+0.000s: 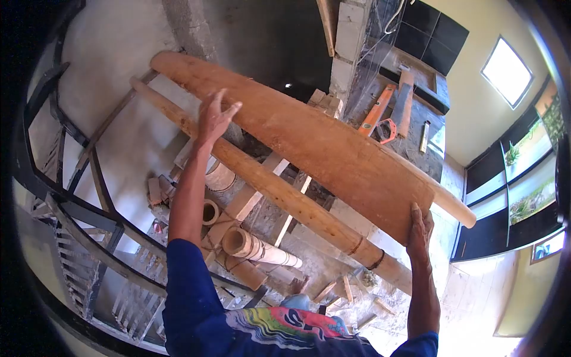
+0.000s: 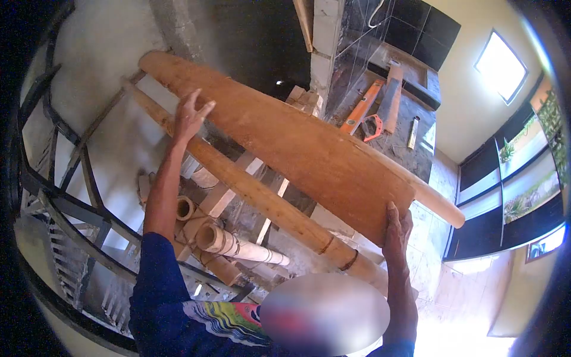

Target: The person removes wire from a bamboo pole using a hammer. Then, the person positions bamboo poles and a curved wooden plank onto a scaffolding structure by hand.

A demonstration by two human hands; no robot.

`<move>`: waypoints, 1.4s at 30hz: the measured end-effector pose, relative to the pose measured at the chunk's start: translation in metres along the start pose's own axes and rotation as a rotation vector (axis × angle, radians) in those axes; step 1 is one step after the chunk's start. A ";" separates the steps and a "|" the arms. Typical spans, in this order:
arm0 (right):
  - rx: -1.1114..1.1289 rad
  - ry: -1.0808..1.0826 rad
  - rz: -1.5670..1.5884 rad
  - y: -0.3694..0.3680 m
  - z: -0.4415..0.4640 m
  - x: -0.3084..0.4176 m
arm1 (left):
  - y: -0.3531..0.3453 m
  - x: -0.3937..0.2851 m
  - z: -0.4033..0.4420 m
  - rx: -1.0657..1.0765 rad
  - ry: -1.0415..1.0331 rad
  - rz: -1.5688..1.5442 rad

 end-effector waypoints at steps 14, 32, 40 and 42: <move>0.072 -0.128 -0.093 0.000 -0.016 -0.022 | -0.194 -0.069 0.025 0.865 0.100 0.093; -0.037 -0.083 -0.011 0.010 -0.014 -0.028 | -0.197 -0.066 0.022 1.050 0.001 0.133; -0.093 -0.135 0.034 0.010 -0.002 -0.026 | -0.213 -0.060 0.033 1.078 0.042 0.063; -0.102 -0.140 0.002 0.018 0.004 -0.031 | -0.213 -0.063 0.035 1.083 0.098 0.083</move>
Point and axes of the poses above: each hand's wrist, its own z-axis towards the middle knuckle, its own y-axis out of the back of the hand, x = y × z, the point moved 8 cm from there along z, towards the middle knuckle, and after that the axes turned 13 degrees about -z, right-handed, at the moved point
